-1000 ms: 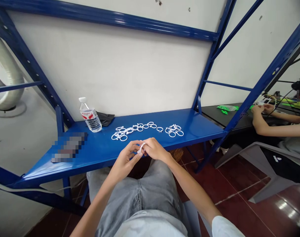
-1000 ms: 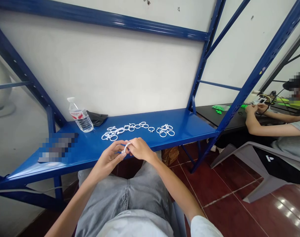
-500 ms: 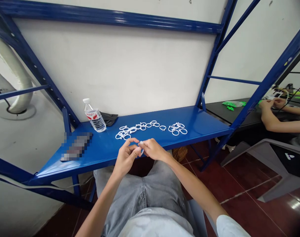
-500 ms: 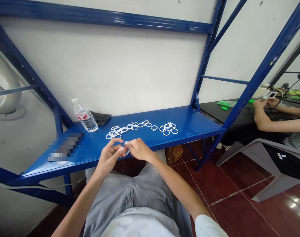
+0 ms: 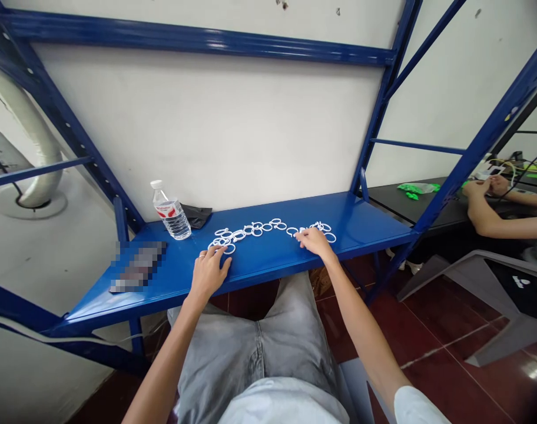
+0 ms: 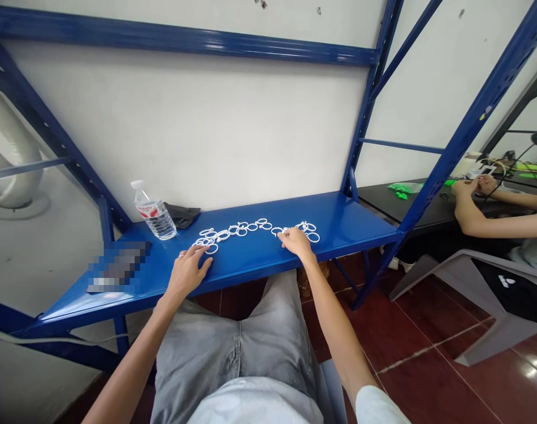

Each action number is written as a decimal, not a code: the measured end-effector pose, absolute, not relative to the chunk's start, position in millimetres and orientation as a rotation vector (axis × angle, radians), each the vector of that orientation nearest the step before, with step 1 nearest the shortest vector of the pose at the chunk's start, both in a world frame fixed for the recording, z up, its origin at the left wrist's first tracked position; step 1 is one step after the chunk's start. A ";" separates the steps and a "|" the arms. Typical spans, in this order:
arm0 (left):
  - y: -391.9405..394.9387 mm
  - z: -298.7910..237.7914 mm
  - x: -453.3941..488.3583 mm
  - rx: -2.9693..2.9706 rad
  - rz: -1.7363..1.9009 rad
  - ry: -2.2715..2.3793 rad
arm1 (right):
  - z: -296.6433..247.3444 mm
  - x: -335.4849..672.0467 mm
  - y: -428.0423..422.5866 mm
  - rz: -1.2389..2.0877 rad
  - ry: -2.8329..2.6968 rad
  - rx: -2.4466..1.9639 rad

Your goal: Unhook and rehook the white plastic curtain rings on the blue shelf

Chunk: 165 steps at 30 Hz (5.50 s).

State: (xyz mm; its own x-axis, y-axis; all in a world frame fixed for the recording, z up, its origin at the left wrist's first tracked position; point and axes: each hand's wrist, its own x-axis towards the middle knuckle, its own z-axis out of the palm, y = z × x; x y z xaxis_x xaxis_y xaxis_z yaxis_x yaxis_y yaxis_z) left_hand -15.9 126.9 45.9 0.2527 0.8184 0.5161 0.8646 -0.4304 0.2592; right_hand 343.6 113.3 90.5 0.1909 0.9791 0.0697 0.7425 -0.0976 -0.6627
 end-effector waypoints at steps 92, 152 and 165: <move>77.8 63.6 26.6 -3.133 -1.619 -1.384 | 73.7 227.8 72.8 0.359 -2.243 -1.298; 81.4 52.3 57.3 -3.252 -1.724 -1.390 | 66.5 260.4 103.8 0.826 -1.806 -1.269; 157.8 38.6 -30.8 -2.410 -0.756 -1.695 | 94.3 360.0 102.9 -0.062 -1.470 -2.003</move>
State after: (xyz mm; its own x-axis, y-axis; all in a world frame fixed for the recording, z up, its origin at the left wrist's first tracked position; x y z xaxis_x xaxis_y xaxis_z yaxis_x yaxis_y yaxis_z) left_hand -30.8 157.8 38.6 0.2576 0.8559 0.4484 0.9054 -0.3759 0.1974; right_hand 360.0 102.9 94.3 0.3719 0.8392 0.3969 0.8696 -0.1654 -0.4652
